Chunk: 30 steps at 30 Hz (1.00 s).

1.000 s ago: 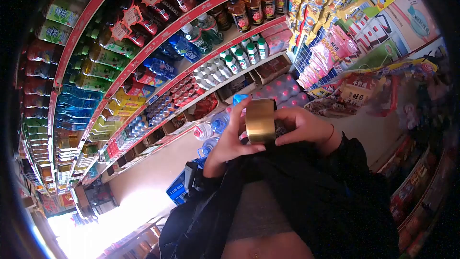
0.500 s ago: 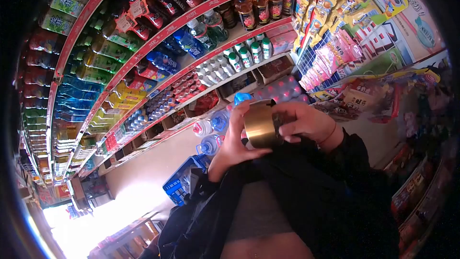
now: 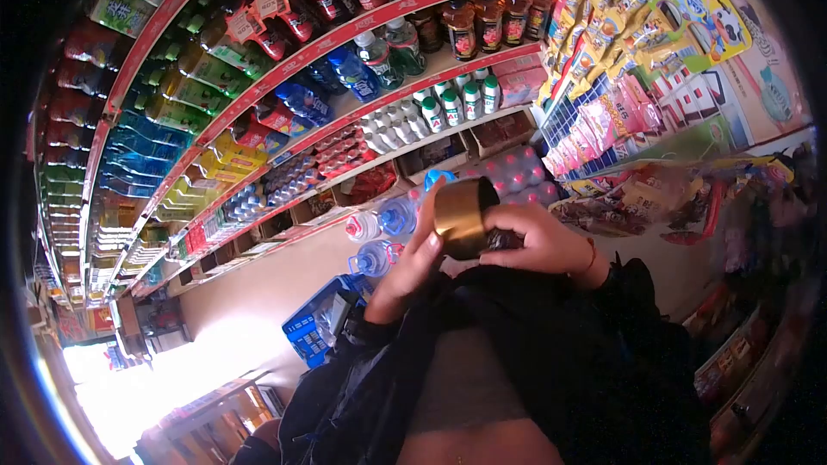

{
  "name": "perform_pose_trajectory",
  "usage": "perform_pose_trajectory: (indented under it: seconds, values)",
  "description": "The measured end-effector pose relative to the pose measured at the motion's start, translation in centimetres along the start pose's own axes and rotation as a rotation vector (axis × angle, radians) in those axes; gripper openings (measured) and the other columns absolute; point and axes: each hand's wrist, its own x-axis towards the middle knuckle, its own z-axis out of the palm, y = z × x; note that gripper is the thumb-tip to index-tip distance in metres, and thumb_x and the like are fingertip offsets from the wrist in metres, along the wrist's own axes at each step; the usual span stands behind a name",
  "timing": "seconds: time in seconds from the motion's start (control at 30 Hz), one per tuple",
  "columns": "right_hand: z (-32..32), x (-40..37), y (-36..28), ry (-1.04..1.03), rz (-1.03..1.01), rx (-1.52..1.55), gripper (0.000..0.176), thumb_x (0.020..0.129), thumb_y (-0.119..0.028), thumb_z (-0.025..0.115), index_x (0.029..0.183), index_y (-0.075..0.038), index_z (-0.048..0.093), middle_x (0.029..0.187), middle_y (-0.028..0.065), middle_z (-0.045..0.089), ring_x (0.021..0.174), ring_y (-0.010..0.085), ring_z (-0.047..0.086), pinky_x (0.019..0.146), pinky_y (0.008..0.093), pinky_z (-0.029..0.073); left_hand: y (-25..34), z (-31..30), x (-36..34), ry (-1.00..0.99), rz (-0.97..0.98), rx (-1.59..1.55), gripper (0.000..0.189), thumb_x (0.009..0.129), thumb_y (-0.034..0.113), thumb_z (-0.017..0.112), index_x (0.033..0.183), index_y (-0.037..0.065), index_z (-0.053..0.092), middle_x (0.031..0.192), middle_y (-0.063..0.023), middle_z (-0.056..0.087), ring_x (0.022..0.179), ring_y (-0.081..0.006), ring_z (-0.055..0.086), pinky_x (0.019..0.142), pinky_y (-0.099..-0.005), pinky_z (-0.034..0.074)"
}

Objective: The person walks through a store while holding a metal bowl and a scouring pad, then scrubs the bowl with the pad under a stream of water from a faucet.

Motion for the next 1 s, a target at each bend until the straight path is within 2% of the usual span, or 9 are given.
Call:
perform_pose_trajectory:
  seconds: [0.13,0.23,0.3,0.33,0.53,0.67,0.83,0.93,1.0]
  values:
    - [0.3,0.8,0.2,-0.161,0.037,-0.087,0.036,0.071,-0.010,0.071,0.102,0.000,0.056,0.093,0.0116,0.061,0.086,0.0212,0.060,0.073,0.0306,0.046,1.4,0.0,-0.4,0.067,-0.027,-0.050,0.085,0.081,0.022,0.061,0.141,0.004,0.004,0.140,-0.0145,0.021,0.131,-0.0242,0.022,0.104,-0.0367,0.023]
    - [0.0,0.2,2.0,-0.178,0.099,0.390,0.037,0.070,-0.005,0.071,0.103,0.000,0.056,0.093,0.0091,0.061,0.081,0.0177,0.060,0.068,0.0278,0.048,1.5,0.0,-1.1,-0.028,0.001,0.061,0.090,0.071,0.012,0.072,0.139,0.005,0.013,0.138,-0.0148,0.021,0.130,-0.0238,0.023,0.101,-0.0385,0.030]
    - [-0.8,0.4,2.4,-0.261,0.319,0.741,0.040,0.067,-0.001,0.072,0.103,0.000,0.056,0.095,0.0081,0.060,0.072,0.0125,0.059,0.058,0.0229,0.047,1.0,-0.4,-0.8,-0.070,0.302,0.401,0.093,0.062,0.007,0.078,0.135,0.007,0.020,0.136,-0.0154,0.020,0.130,-0.0260,0.024,0.100,-0.0403,0.034]
    - [-1.3,0.5,2.1,-0.273,0.365,0.759,0.036,0.069,-0.002,0.069,0.102,0.000,0.054,0.092,0.0084,0.059,0.061,0.0098,0.055,0.048,0.0198,0.042,0.9,-0.3,-0.7,-0.052,0.374,0.442,0.092,0.061,0.010,0.079,0.133,0.008,0.022,0.135,-0.0159,0.018,0.130,-0.0288,0.024,0.101,-0.0421,0.032]
    - [-1.1,1.4,1.0,-0.191,0.345,1.171,0.031,0.076,-0.004,0.059,0.105,0.000,0.048,0.085,0.0063,0.055,0.057,0.0091,0.050,0.046,0.0216,0.039,2.2,0.2,-0.6,0.004,0.494,0.560,0.092,0.061,0.010,0.079,0.133,0.009,0.022,0.137,-0.0170,0.017,0.131,-0.0311,0.021,0.102,-0.0456,0.030]
    - [-1.1,1.4,0.9,-0.226,0.375,1.094,0.034,0.077,-0.004,0.058,0.108,0.000,0.047,0.092,0.0071,0.055,0.063,0.0094,0.052,0.051,0.0209,0.041,2.4,0.0,-0.9,-0.001,0.447,0.357,0.091,0.061,0.010,0.079,0.133,0.010,0.023,0.137,-0.0166,0.017,0.132,-0.0318,0.020,0.102,-0.0458,0.030]
    - [-2.3,2.5,-1.0,-0.466,0.178,0.375,0.035,0.079,-0.006,0.056,0.113,0.002,0.049,0.108,0.0093,0.055,0.086,0.0142,0.058,0.068,0.0261,0.046,2.8,0.2,-1.3,-0.018,0.415,0.445,0.088,0.061,0.009,0.079,0.132,0.010,0.027,0.138,-0.0153,0.017,0.132,-0.0309,0.020,0.102,-0.0461,0.031]
    - [-2.7,3.3,-2.0,-0.467,-0.015,0.111,0.034,0.079,-0.006,0.057,0.112,0.003,0.051,0.103,0.0097,0.057,0.084,0.0161,0.060,0.068,0.0297,0.048,2.7,0.1,-1.4,0.007,0.419,0.441,0.087,0.061,0.009,0.079,0.131,0.010,0.028,0.138,-0.0154,0.017,0.131,-0.0310,0.021,0.102,-0.0453,0.031]
    - [-2.9,3.5,-2.3,-0.515,0.109,0.125,0.033,0.080,-0.007,0.057,0.111,0.003,0.051,0.099,0.0097,0.058,0.079,0.0155,0.061,0.065,0.0289,0.048,2.6,0.0,-1.5,0.024,0.417,0.459,0.088,0.060,0.010,0.079,0.131,0.010,0.028,0.138,-0.0164,0.020,0.131,-0.0318,0.021,0.102,-0.0445,0.028]
